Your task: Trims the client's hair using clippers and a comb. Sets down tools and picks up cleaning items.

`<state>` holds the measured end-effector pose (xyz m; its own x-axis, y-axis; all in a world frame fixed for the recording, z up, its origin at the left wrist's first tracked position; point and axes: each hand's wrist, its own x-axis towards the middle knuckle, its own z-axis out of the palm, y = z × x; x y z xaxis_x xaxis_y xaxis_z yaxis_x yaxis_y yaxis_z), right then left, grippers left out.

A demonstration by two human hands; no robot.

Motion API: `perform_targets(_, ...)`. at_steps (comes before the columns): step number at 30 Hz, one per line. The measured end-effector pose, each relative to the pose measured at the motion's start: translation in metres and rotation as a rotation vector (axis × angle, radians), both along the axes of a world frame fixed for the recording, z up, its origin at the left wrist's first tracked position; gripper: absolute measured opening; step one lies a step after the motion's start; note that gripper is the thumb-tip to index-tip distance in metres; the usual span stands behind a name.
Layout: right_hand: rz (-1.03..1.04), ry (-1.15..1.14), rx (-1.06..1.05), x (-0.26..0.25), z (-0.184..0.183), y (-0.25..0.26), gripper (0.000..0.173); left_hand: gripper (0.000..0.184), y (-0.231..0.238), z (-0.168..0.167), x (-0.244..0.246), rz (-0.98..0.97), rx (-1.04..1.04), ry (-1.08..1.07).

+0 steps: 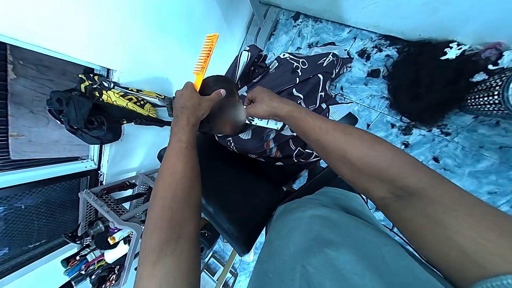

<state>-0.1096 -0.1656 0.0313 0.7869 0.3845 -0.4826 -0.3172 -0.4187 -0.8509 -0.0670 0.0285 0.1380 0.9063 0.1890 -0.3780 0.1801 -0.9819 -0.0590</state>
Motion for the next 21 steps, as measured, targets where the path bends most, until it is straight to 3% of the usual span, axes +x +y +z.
perform_targets(2,0.003,0.000,-0.031,0.0005,-0.0001,-0.0002,0.034,0.093,0.0001,0.0011,-0.0008,0.002,-0.009,0.005)
perform_targets(6,-0.028,0.029,0.103,0.0019,-0.0048,0.0001,0.031,0.093,0.0023,-0.0005,-0.0019,-0.004,-0.010,0.002)
perform_targets(9,0.033,-0.024,-0.018,0.0032,-0.0011,0.0002,0.031,0.093,0.0018,-0.0004,-0.0009,-0.005,-0.002,0.004)
perform_targets(12,0.012,-0.019,0.046,0.0034,-0.0039,-0.0012,0.033,0.093,0.0014,-0.0010,-0.0009,-0.005,-0.009,0.005)
perform_targets(16,0.066,-0.074,-0.084,-0.0015,-0.0019,0.0014,0.032,0.092,0.0000,0.0000,-0.0010,-0.009,-0.007,0.013)
perform_targets(21,0.066,-0.071,-0.055,-0.0060,-0.0011,0.0042,0.032,0.091,0.0001,-0.0007,-0.0011,-0.006,-0.018,0.010)
